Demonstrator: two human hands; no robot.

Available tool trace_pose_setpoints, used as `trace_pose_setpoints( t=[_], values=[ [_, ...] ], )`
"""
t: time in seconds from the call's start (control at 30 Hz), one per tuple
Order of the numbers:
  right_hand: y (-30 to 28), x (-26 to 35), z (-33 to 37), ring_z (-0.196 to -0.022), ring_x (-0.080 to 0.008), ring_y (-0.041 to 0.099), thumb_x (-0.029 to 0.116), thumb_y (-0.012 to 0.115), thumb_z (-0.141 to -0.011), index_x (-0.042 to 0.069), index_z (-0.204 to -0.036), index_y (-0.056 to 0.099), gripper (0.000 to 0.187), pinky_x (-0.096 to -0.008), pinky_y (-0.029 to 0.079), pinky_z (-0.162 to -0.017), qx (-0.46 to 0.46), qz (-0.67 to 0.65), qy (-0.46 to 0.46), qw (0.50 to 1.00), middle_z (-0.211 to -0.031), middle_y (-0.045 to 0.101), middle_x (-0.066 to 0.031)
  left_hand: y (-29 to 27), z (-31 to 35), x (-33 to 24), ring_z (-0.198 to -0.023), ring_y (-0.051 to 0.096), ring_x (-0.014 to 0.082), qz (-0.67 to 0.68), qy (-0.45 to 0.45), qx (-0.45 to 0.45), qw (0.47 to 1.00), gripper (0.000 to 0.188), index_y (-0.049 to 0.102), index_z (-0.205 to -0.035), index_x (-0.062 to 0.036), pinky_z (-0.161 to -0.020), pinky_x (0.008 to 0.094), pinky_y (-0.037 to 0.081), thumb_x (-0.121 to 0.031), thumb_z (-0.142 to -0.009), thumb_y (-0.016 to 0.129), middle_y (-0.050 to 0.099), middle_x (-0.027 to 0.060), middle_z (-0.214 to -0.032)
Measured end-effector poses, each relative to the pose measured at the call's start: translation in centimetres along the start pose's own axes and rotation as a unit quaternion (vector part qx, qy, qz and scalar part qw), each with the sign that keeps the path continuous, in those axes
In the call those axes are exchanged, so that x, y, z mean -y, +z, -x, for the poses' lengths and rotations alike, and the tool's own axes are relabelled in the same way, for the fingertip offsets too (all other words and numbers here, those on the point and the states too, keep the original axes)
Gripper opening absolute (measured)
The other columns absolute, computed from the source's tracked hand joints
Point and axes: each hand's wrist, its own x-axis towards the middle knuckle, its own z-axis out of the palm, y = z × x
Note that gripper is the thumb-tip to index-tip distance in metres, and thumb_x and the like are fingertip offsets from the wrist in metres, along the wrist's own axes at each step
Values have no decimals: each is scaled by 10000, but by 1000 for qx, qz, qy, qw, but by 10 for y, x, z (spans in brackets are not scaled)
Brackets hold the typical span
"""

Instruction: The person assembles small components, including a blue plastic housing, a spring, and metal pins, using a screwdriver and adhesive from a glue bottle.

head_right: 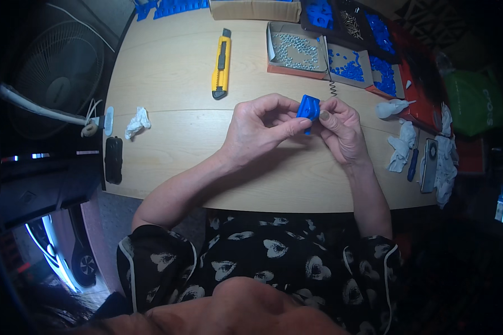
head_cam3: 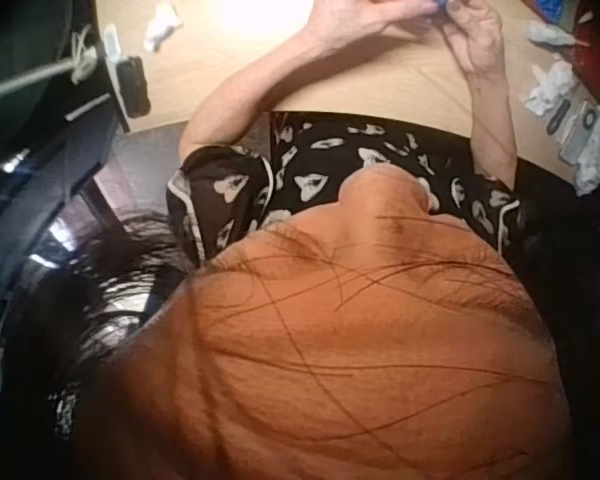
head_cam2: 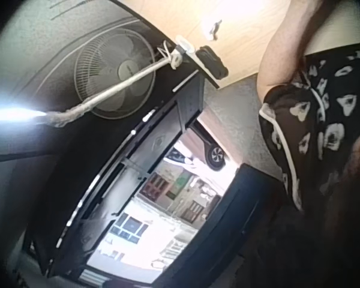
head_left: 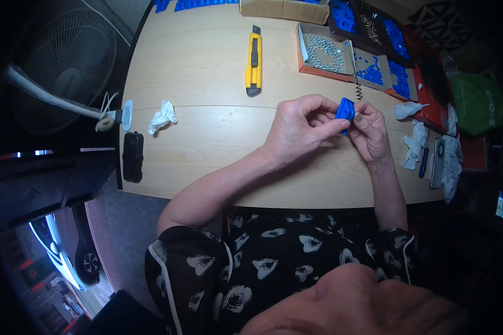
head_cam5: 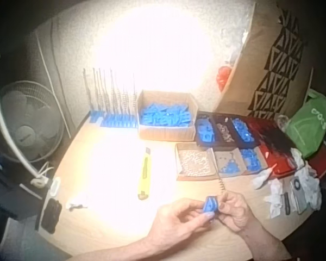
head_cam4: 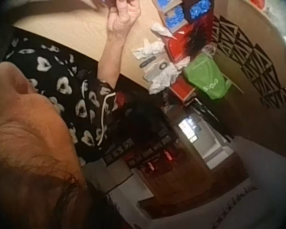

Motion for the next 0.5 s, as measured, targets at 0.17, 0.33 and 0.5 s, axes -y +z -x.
trace_pose_setpoints(
  t=[0.17, 0.33, 0.5],
  values=[
    [-9, 6, -3, -969, -158, 653, 96, 650, -959, 16, -1023, 608, 111, -333, 551, -916, -11, -10, -20, 1000, -1017, 663, -86, -22, -18, 9, -832, 690, 116, -69, 51, -60, 995, 189, 700, -1065, 53, -747, 253, 560, -88, -941, 687, 722, 83, -908],
    [-15, 7, -6, -954, -148, 647, 98, 653, -958, 22, -1015, 612, 103, -318, 544, -919, -26, -15, -42, 999, -998, 664, -73, -35, -78, -7, -790, 704, 253, -405, 159, -75, 897, 132, 765, -967, -53, -745, 334, 569, -67, -844, 721, 712, 131, -887],
    [-21, 9, -7, -935, -137, 640, 93, 644, -963, 31, -1007, 615, 81, -312, 537, -902, -26, -36, -51, 998, -980, 665, -62, -28, -148, 28, -843, 689, 358, -525, 186, 9, 831, 181, 780, -955, -99, -810, 408, 563, -75, -803, 684, 708, 158, -924]
  ],
)
